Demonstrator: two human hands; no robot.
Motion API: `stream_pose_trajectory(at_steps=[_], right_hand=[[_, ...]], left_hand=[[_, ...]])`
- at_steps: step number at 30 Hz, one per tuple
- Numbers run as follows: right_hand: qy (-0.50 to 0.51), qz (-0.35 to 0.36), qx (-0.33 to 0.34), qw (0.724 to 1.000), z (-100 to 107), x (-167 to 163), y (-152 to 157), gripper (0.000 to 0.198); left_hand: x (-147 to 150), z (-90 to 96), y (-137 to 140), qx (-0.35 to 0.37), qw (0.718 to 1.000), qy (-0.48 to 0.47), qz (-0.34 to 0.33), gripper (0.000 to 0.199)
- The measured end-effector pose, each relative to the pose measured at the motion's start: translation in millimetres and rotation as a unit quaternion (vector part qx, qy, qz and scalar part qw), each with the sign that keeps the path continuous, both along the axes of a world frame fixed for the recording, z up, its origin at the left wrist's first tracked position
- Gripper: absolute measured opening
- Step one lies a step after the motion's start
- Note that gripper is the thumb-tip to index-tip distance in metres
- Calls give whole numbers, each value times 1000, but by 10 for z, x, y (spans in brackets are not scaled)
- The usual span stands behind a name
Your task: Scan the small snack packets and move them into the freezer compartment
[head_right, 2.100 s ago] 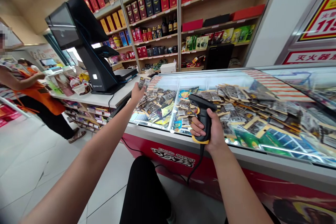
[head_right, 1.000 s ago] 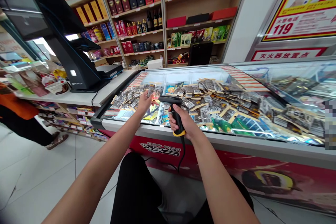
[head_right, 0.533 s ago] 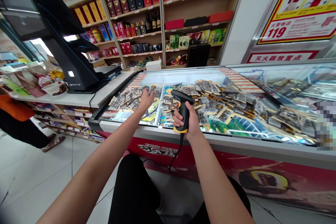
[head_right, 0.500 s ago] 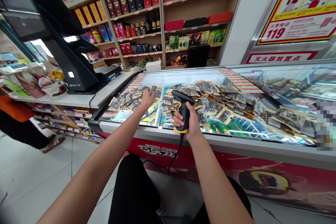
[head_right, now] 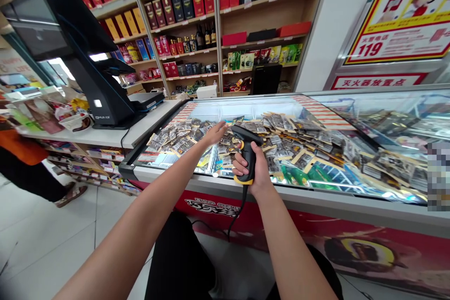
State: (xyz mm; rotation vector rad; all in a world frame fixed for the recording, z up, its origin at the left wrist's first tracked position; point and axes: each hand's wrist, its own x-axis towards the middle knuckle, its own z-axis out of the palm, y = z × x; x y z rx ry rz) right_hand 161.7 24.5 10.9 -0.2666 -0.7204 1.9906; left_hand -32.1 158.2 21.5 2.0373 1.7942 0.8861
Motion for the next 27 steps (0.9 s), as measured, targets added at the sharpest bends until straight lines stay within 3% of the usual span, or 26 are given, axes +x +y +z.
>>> stream_pose_trajectory(at_steps=[3,6,8,10,14,17,22,25,27], right_hand=[[1,8,6,1000,-9,3,20,39],[2,12,7,1000,-14,1,32,38],[3,12,8,1000,-13,-3,31,38],[1,11,10,1000,-9,-10,25,39],[-13,21,16,1000,5,-31,12,39],[-25,32,18,999,10,-44,8,40],[-32,28,20,999,8,-51,6,41],[-41,21,22,999,16,-56,-3,43],[-51,20,22,998,23,-64,-12,45]], left_hand=[[-189,70,-58,23,992,102,70,51],[-518,191,-106,61,961,176,204,46],[-769,255,-134,37,939,199,279,53],[-1003,286,-156,-14,927,211,309,60],[-1317,269,-151,-90,934,179,295,56],[-1410,256,-93,-77,947,126,285,52],[-1322,275,32,86,976,-60,190,33],[-1087,203,58,198,945,-235,109,24],[-884,99,31,214,916,-326,92,24]])
